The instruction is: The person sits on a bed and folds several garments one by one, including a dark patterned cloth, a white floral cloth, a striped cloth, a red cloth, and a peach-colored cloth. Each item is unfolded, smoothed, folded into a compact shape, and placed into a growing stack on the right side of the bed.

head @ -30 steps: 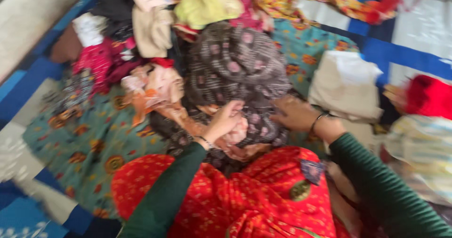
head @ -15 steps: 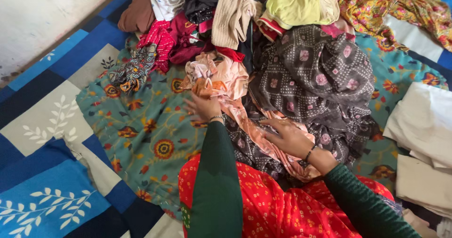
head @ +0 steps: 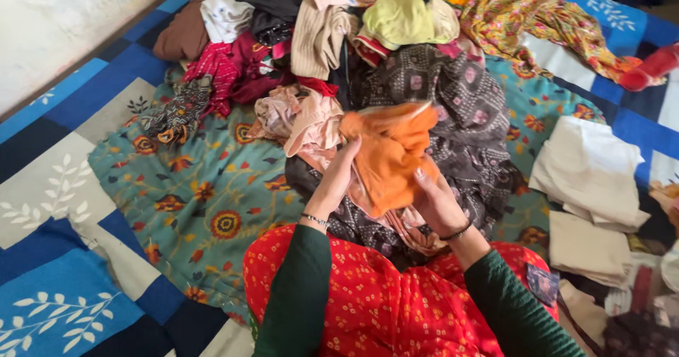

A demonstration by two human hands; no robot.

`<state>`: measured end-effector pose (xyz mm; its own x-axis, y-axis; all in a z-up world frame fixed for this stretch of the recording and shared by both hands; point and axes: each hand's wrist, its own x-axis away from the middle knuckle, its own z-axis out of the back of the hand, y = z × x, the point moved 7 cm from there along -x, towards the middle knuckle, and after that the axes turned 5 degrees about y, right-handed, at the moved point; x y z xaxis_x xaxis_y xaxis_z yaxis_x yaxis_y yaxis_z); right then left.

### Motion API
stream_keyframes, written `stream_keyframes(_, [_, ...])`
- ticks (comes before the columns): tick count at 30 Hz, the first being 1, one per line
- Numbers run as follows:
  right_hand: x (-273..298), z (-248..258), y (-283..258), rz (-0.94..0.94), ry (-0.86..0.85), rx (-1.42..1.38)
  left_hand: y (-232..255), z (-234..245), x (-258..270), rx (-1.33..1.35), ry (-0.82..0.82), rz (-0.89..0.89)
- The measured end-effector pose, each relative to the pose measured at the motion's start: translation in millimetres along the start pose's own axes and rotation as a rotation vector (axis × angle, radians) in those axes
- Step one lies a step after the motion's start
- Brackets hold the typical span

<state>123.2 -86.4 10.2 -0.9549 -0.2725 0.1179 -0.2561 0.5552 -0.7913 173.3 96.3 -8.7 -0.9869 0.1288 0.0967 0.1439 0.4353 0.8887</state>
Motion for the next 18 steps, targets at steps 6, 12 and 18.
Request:
stream_keyframes(6, [27.7, 3.0, -9.8, -0.097, 0.177, -0.08, -15.7, -4.7, 14.5, -0.254, 0.1, 0.01])
stream_keyframes(12, [46.3, -14.8, -22.9, 0.088, -0.036, 0.552, -17.2, -11.5, 24.5, 0.062, 0.067, 0.039])
stream_keyframes(18, [71.4, -9.0, 14.0, -0.113, 0.017, 0.38, -16.3, -29.6, 35.4, 0.421, -0.143, 0.266])
